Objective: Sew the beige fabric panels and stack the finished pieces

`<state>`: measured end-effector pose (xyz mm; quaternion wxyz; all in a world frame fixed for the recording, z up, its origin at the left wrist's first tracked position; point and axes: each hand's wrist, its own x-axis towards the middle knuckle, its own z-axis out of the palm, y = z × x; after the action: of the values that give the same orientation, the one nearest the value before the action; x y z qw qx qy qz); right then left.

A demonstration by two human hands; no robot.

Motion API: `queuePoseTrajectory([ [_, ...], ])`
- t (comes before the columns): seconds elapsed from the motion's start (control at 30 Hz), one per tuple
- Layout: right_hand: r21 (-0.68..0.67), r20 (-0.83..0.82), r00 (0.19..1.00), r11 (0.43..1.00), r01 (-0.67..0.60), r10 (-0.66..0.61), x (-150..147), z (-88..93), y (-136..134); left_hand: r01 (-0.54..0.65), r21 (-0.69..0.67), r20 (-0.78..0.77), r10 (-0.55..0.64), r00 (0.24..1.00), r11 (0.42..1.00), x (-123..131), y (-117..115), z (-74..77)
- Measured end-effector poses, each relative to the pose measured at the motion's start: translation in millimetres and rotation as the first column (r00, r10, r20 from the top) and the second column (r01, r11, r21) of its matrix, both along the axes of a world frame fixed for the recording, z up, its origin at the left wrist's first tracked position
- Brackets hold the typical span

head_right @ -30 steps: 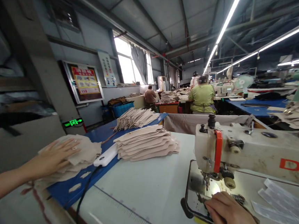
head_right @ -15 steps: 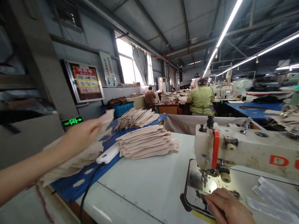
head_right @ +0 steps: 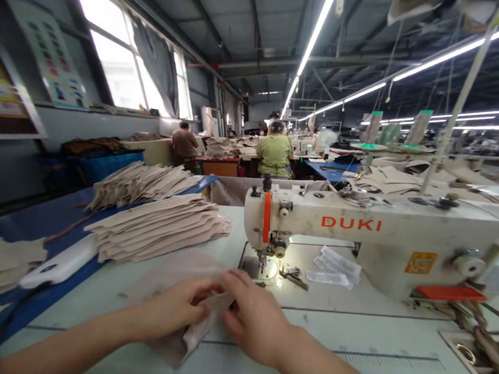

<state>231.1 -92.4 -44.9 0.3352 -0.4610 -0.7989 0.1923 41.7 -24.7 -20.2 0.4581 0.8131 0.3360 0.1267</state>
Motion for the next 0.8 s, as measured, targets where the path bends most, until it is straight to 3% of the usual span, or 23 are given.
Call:
queuePoseTrajectory([
  [0.13,-0.006,-0.031,0.999,1.000,-0.018,0.018,-13,-4.2,18,-0.018,-0.185,0.055,0.029,0.998,0.982,-3,-1,-1.9],
  [0.23,-0.018,-0.095,0.995,0.999,0.027,-0.028,-12,-8.4,24,-0.115,-0.223,0.010,0.120,0.993,0.968,-12,0,-1.6],
  [0.3,-0.061,-0.185,0.981,0.997,0.044,-0.055,-10,-9.1,24,-0.179,-0.131,-0.003,0.181,0.984,0.975,-19,3,-2.5],
  [0.4,-0.124,-0.357,0.927,0.990,0.071,-0.111,-7,-10.5,23,-0.122,0.226,-0.093,0.146,0.985,0.966,-27,5,-9.0],
  [0.47,-0.205,-0.530,0.825,0.973,0.101,-0.198,-7,-13.1,21,0.034,0.419,-0.266,0.087,0.960,0.907,-27,4,-17.0],
  [0.53,-0.362,-0.693,0.649,0.930,0.064,-0.314,-8,-15.7,17,0.137,0.498,-0.418,0.098,0.903,0.857,-24,1,-26.8],
  [0.6,-0.520,-0.753,0.488,0.853,-0.029,-0.442,-9,-16.2,9,0.143,0.551,-0.466,0.161,0.870,0.822,-19,0,-36.9],
  [0.67,-0.628,-0.740,0.377,0.773,-0.092,-0.557,-11,-13.6,1,0.123,0.597,-0.455,0.208,0.866,0.793,-16,1,-45.4],
  [0.8,-0.690,-0.720,0.224,0.713,-0.125,-0.657,-18,-4.6,-6,0.120,0.633,-0.430,0.219,0.876,0.765,-15,5,-50.8],
])
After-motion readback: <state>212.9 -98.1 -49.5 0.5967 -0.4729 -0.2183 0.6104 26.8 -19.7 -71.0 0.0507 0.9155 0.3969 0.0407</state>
